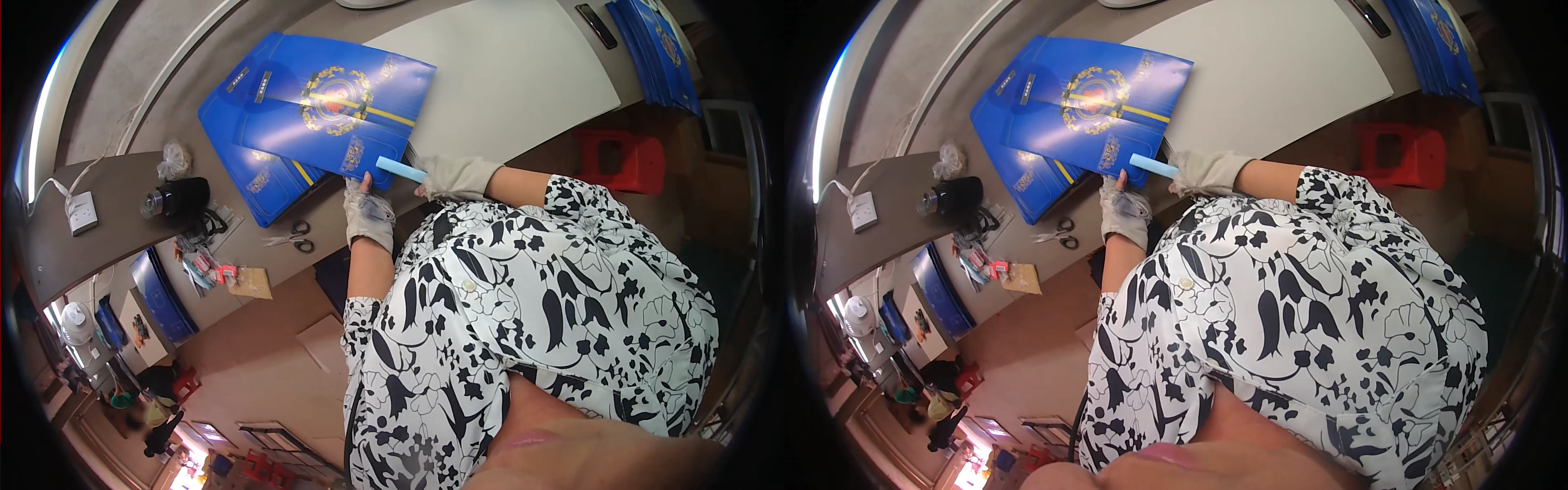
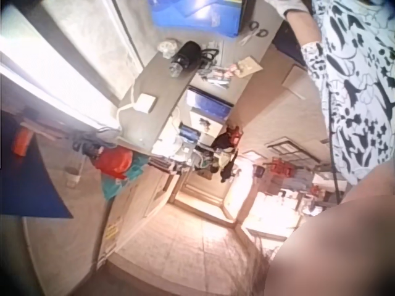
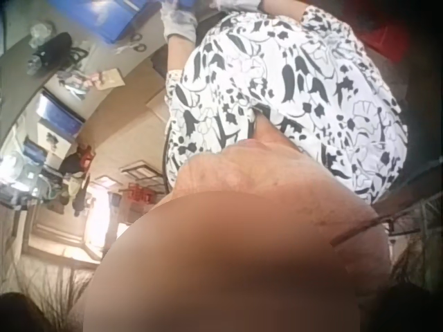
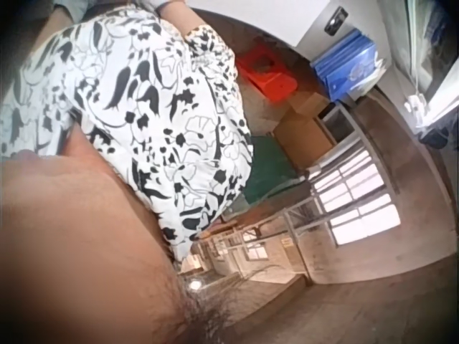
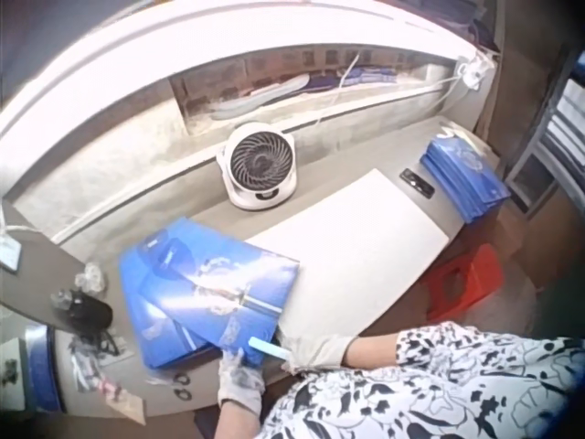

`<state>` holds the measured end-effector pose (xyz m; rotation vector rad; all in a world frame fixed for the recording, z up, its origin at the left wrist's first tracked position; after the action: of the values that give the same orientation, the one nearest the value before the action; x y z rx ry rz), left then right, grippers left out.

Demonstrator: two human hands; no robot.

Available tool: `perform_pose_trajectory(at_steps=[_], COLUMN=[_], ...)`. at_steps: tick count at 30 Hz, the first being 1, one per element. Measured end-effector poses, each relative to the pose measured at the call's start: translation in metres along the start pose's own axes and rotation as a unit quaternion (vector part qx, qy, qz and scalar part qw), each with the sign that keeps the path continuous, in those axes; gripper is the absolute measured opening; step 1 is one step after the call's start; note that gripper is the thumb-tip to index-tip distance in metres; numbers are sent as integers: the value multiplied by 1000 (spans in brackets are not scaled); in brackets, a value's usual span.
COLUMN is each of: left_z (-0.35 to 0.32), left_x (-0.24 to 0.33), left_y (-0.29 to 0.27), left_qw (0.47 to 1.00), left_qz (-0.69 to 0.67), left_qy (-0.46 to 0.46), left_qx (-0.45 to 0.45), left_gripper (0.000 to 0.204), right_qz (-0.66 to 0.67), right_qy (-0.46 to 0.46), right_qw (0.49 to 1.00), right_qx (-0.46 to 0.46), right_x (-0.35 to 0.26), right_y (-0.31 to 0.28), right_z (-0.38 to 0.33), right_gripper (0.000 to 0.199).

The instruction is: Folding blue cardboard folders and stapling them into a final shape.

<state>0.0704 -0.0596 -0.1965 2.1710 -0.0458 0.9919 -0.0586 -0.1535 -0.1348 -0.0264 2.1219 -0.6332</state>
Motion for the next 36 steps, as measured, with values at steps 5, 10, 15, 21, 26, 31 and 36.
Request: perform_pose_trajectory(at_steps=[5,10,15,21,26,31,36], left_z=[0,9,76,138,129,124,83], left_x=[1,168,209,183,173,168,135], left_y=[-34,-7,74,72,-9,-33,-22], left_qw=[986,901,661,772,892,876,854], left_qz=[93,135,650,615,413,418,472], left_qy=[-59,329,356,162,-91,-57,-6], left_qx=[129,249,117,9,156,232,219], left_gripper=[49,39,48,19,23,35,42], right_qz=[-97,-86,328,608,613,603,580], right_qy=[-53,8,125,220,186,197,125], right_qw=[993,995,933,727,739,745,766], right_qx=[30,51,73,230,209,207,249], right_x=[37,80,144,188,156,157,146], right_y=[-6,-56,-63,-54,-44,-45,-51], right_z=[8,-29,-39,-18,-20,-6,-7], right_gripper=[29,28,11,21,24,28,18])
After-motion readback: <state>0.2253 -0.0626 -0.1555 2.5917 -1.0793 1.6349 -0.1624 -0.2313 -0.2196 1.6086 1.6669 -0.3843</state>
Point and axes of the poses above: each hand's wrist, its own z-axis towards the middle knuckle, its own y-axis out of the palm, x = y × z, the point moved 8 cm from there along z, towards the middle knuckle, and after that the axes turned 7 degrees about x, right-handed, at the moved point
